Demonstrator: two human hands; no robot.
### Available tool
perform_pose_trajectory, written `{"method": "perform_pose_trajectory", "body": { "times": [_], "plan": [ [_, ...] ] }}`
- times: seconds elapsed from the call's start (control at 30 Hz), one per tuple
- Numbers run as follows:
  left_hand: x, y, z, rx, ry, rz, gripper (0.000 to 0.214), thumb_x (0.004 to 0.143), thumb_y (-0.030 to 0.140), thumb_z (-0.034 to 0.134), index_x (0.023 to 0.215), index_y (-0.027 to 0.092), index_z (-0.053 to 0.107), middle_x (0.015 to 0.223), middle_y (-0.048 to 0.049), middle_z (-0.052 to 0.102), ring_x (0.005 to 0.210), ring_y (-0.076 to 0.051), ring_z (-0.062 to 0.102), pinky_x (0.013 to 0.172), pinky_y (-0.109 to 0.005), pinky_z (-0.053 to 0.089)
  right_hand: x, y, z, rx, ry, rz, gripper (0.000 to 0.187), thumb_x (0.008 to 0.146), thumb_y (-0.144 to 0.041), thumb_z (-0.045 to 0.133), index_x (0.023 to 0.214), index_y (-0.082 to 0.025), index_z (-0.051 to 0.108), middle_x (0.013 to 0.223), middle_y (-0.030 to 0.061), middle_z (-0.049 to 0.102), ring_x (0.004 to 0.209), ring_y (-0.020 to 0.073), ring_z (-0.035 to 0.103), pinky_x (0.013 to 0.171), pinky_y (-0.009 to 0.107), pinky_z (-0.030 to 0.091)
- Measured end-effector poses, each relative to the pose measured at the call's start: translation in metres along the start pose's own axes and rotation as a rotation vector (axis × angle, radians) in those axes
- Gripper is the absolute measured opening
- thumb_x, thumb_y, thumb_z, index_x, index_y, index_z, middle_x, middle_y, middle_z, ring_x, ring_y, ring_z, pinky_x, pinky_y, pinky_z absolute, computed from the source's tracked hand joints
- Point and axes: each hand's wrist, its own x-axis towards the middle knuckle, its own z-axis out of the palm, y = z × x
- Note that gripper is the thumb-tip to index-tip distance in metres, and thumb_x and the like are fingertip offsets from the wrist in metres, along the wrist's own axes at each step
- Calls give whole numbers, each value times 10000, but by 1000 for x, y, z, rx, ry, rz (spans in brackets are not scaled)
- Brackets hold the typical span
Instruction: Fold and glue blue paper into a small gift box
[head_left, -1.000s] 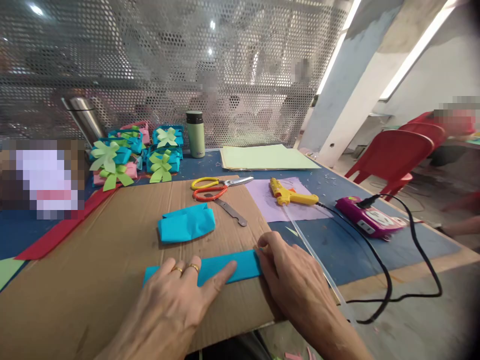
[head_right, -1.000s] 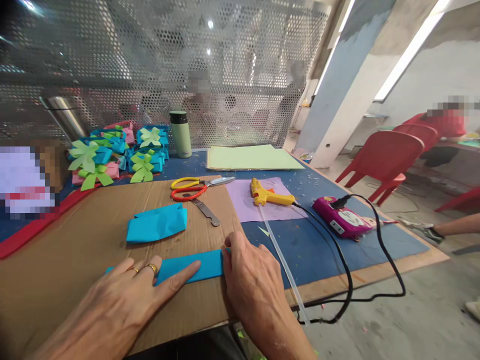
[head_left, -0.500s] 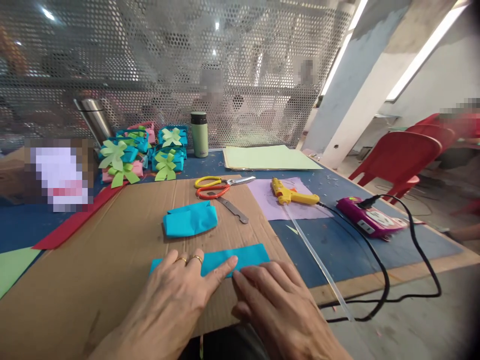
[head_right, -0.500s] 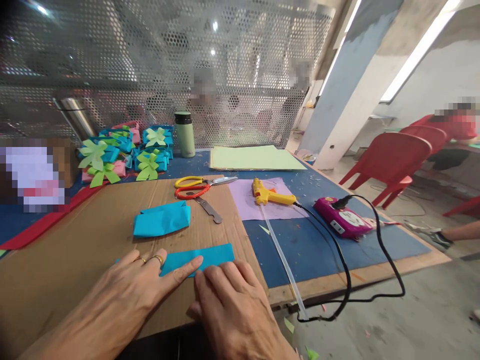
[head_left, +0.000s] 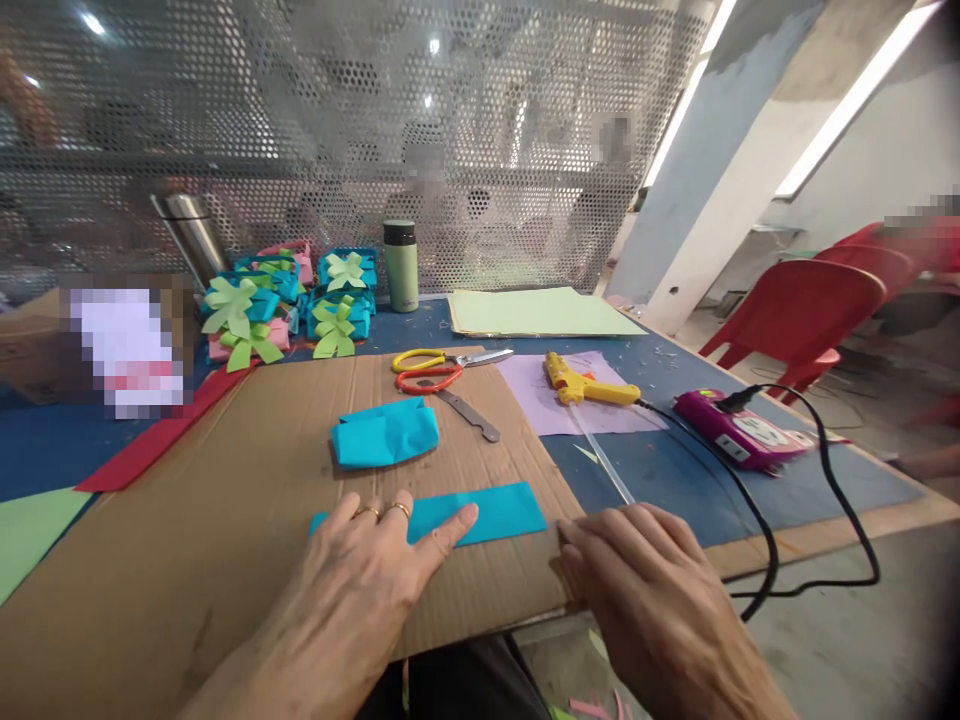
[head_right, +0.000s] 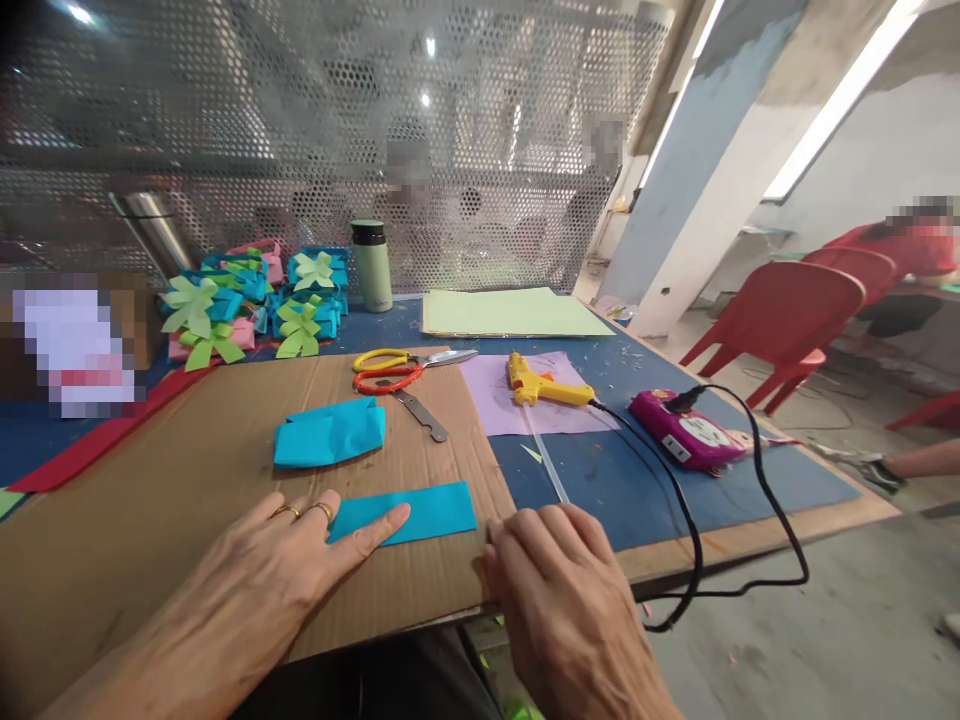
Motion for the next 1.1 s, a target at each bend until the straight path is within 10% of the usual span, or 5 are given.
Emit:
{"method": "perform_pose_trajectory", "body": {
  "times": [0.23, 0.37, 0.53, 0.8, 1.1],
  "plan": [
    [-1, 1, -7, -92, -48, -20, 759, 915, 23, 441, 1517, 456, 280, 1130, -115, 686, 931, -243, 695, 798, -391, 532, 18, -11, 1, 38, 32, -119, 254, 982, -121, 450, 1202, -145, 575, 1132, 133, 625, 1046, 259, 547, 866, 407, 458],
    [-3, 1, -11, -155, -61, -47, 722, 919, 36, 438, 1504, 443, 326, 1138, -109, 673, 975, -266, 679, 810, -423, 538, 23, -15, 15, 186, -169, -74, 198, 1003, -286, 504, 1144, -189, 603, 1018, 74, 657, 873, 215, 581, 781, 376, 499],
    [-2, -5, -12, -320, -81, -133, 598, 919, 12, 348, 1457, 258, 435, 1177, -138, 669, 1024, -252, 660, 841, -399, 497, 17, -11, 20, 215, -128, -87, 240, 1011, -313, 492, 1165, -171, 608, 1013, 85, 671, 894, 216, 593, 799, 369, 499],
    [32, -4, -36, -706, -142, -245, 299, 919, 273, 461, 647, 187, 552, 621, -5, 609, 565, -147, 524, 519, -291, 260, 20, -12, 18, 234, -159, -68, 190, 977, -253, 552, 1141, -179, 614, 993, 65, 663, 859, 228, 562, 759, 388, 456],
    [60, -2, -41, -739, -347, -271, 379, 800, 374, 552, 490, 193, 432, 463, 36, 367, 447, -106, 317, 457, -286, 207, 15, -8, 19, 234, -186, -79, 232, 992, -270, 527, 1200, -189, 591, 1043, 66, 644, 897, 224, 553, 783, 385, 434]
  ]
}}
